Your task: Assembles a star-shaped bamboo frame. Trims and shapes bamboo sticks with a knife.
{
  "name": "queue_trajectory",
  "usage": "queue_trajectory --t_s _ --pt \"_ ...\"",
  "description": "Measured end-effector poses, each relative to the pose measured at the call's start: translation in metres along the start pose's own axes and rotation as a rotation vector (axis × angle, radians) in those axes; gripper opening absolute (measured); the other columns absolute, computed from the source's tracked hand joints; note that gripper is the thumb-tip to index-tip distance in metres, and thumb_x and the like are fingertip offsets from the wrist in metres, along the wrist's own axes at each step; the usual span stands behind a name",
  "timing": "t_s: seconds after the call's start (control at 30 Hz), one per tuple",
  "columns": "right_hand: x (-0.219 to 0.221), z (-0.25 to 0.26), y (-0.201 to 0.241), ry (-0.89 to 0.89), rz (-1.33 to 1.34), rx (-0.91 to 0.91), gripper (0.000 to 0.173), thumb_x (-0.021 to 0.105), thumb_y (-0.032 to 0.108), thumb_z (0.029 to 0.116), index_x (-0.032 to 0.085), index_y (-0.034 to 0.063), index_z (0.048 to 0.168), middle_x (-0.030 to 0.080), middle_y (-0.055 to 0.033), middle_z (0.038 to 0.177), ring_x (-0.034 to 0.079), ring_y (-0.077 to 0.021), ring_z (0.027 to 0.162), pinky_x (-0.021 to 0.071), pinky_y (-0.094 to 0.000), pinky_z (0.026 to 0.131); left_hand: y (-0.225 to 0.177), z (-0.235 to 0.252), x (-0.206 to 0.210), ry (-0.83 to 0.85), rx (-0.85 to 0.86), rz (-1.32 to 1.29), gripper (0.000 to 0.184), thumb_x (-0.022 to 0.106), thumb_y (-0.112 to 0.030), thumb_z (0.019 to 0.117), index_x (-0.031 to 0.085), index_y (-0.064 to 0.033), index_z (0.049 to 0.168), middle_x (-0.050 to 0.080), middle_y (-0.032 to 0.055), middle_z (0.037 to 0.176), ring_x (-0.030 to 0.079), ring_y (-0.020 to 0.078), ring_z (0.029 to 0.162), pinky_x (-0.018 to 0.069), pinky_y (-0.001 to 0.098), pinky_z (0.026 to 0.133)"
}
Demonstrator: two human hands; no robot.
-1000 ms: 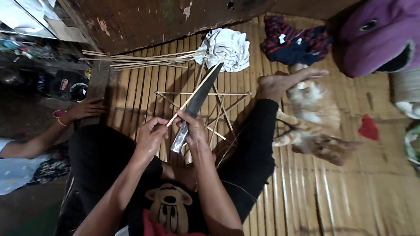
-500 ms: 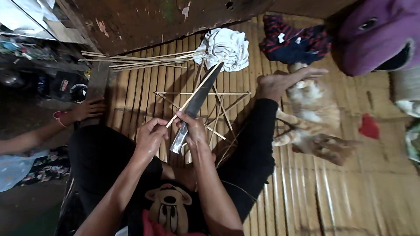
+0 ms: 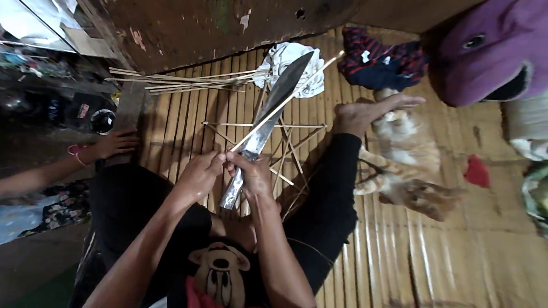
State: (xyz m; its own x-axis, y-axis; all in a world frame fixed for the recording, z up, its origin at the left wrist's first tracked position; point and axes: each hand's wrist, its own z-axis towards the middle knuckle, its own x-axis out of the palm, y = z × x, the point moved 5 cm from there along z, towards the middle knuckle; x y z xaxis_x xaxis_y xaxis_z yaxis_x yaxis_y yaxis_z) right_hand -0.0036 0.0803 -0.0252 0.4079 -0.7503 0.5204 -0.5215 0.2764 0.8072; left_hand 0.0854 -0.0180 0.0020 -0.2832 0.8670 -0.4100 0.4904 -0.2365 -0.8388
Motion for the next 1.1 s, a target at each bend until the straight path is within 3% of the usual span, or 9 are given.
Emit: queue_trajectory --t_s 0.17,0.43,0.5,0.57,0.7,0.77,0.9,1.1 --pt "0.004 0.0 0.002 0.04 0.033 -0.033 0.007 0.068 -0.005 0.0882 0.071 0.0001 0.092 0.067 -0.0075 0.066 0.059 -0.0079 0.049 0.0525 -0.0203 0.048 -0.004 -0.005 0.003 -0.096 0.056 -0.017 0.035 0.04 -0.024 0.1124 0.066 -0.0042 0.102 0.065 0.0037 0.086 0.062 0.0119 0.08 0.0522 0.0349 0.075" --pt "0.004 -0.001 0.002 -0.042 -0.032 0.017 0.005 0.065 0.001 0.0955 0.07 0.0016 0.097 0.069 -0.0059 0.07 0.058 -0.0056 0.049 0.0502 -0.0181 0.046 -0.006 -0.007 0.002 -0.179 0.053 0.086 0.035 0.041 -0.024 0.1121 0.066 -0.002 0.102 0.063 0.008 0.082 0.061 0.0188 0.075 0.0512 0.0413 0.072" --pt "-0.007 -0.004 0.006 -0.128 -0.169 0.026 0.016 0.057 0.013 0.105 0.069 0.0022 0.105 0.07 -0.0042 0.08 0.057 -0.0054 0.05 0.0511 -0.0183 0.047 -0.008 -0.009 -0.004 -0.201 0.06 0.137 0.034 0.042 -0.024 0.1121 0.065 -0.002 0.102 0.058 0.0086 0.078 0.058 0.0204 0.071 0.049 0.0416 0.067" --pt "-0.019 -0.008 0.008 -0.226 -0.286 -0.01 0.024 0.05 0.018 0.109 0.067 0.0005 0.109 0.07 -0.0045 0.083 0.061 -0.007 0.052 0.0547 -0.0204 0.049 -0.009 -0.011 -0.011 -0.235 0.09 0.198 0.033 0.043 -0.023 0.1117 0.066 -0.0008 0.101 0.058 0.01 0.076 0.058 0.0225 0.068 0.0488 0.0431 0.064" --pt "-0.034 -0.028 0.016 -0.254 -0.602 -0.124 0.022 0.05 0.011 0.1079 0.067 -0.0032 0.113 0.069 -0.0029 0.073 0.063 -0.0061 0.052 0.0574 -0.0218 0.051 -0.01 -0.009 -0.019 -0.245 0.11 0.327 0.034 0.045 -0.025 0.1114 0.065 -0.0022 0.096 0.059 0.011 0.072 0.06 0.0263 0.065 0.0482 0.0468 0.061" --pt "-0.033 -0.038 0.019 -0.192 -0.862 -0.166 0.023 0.054 0.015 0.1063 0.069 -0.0023 0.109 0.067 0.0006 0.068 0.062 -0.0032 0.052 0.0556 -0.0209 0.052 -0.013 -0.009 -0.019 -0.232 0.106 0.391 0.033 0.046 -0.026 0.1108 0.064 -0.0031 0.095 0.057 0.0105 0.068 0.059 0.0268 0.063 0.0468 0.0462 0.059" --pt "-0.02 -0.047 0.022 -0.075 -1.266 -0.345 0.031 0.056 0.024 0.1049 0.074 -0.0013 0.103 0.067 -0.0061 0.066 0.064 -0.0159 0.055 0.0549 -0.0355 0.057 -0.018 -0.009 -0.017 -0.218 0.141 0.474 0.032 0.048 -0.025 0.1102 0.065 -0.0022 0.096 0.059 0.0127 0.069 0.062 0.0313 0.066 0.0488 0.0498 0.061" --pt "-0.006 -0.052 0.021 -0.041 -1.496 -0.415 0.027 0.059 0.02 0.1027 0.073 -0.0029 0.099 0.067 -0.0156 0.068 0.067 -0.0323 0.06 0.0539 -0.0486 0.058 -0.019 -0.01 -0.017 -0.24 0.198 0.543 0.031 0.051 -0.021 0.1093 0.066 -0.0004 0.092 0.061 0.0143 0.07 0.065 0.0334 0.067 0.0497 0.0513 0.062"
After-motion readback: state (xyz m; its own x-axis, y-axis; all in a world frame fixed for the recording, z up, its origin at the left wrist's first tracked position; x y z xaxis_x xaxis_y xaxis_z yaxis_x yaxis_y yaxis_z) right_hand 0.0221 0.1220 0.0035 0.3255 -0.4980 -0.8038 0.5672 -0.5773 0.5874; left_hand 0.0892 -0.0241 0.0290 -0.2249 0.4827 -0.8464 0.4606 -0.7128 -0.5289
